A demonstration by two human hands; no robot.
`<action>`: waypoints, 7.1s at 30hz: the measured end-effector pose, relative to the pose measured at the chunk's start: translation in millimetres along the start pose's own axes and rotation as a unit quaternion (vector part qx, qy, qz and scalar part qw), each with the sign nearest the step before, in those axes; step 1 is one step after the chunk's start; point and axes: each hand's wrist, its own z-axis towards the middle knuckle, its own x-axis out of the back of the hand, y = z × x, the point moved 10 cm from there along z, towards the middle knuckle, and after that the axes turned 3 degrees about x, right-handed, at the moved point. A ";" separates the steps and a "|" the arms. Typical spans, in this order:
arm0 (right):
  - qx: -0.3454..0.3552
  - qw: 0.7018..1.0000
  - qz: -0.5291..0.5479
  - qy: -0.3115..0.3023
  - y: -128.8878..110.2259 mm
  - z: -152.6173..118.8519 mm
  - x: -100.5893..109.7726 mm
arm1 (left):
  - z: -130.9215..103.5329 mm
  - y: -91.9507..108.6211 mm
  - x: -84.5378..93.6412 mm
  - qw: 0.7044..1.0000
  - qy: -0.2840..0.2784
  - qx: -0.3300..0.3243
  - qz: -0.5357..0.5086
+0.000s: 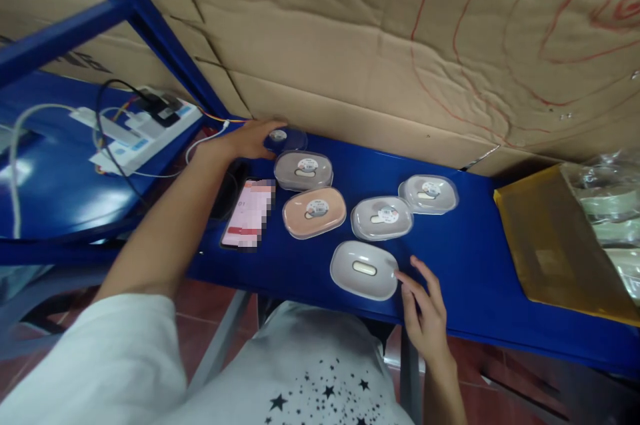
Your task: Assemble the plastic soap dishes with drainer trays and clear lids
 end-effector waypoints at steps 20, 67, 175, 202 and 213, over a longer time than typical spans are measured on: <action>0.073 0.996 0.049 -0.010 -33.6 9.8 2.9 | -157.6 231.2 -31.8 0.923 -0.023 -0.060 -0.380; 0.157 0.981 -0.046 -0.109 -34.2 3.2 -18.7 | -169.0 247.9 -80.3 0.898 0.042 -0.114 -0.422; 0.049 0.967 -0.066 -0.242 128.2 221.0 21.1 | -120.8 246.3 -56.6 0.990 0.060 -0.125 -0.010; -0.077 0.965 -0.154 -0.199 176.9 116.6 95.4 | -63.2 356.4 -75.1 0.979 0.027 -0.189 -0.069; -0.061 0.973 -0.175 -0.140 202.6 188.5 77.4 | -110.4 331.5 -29.6 0.961 0.094 -0.226 -0.131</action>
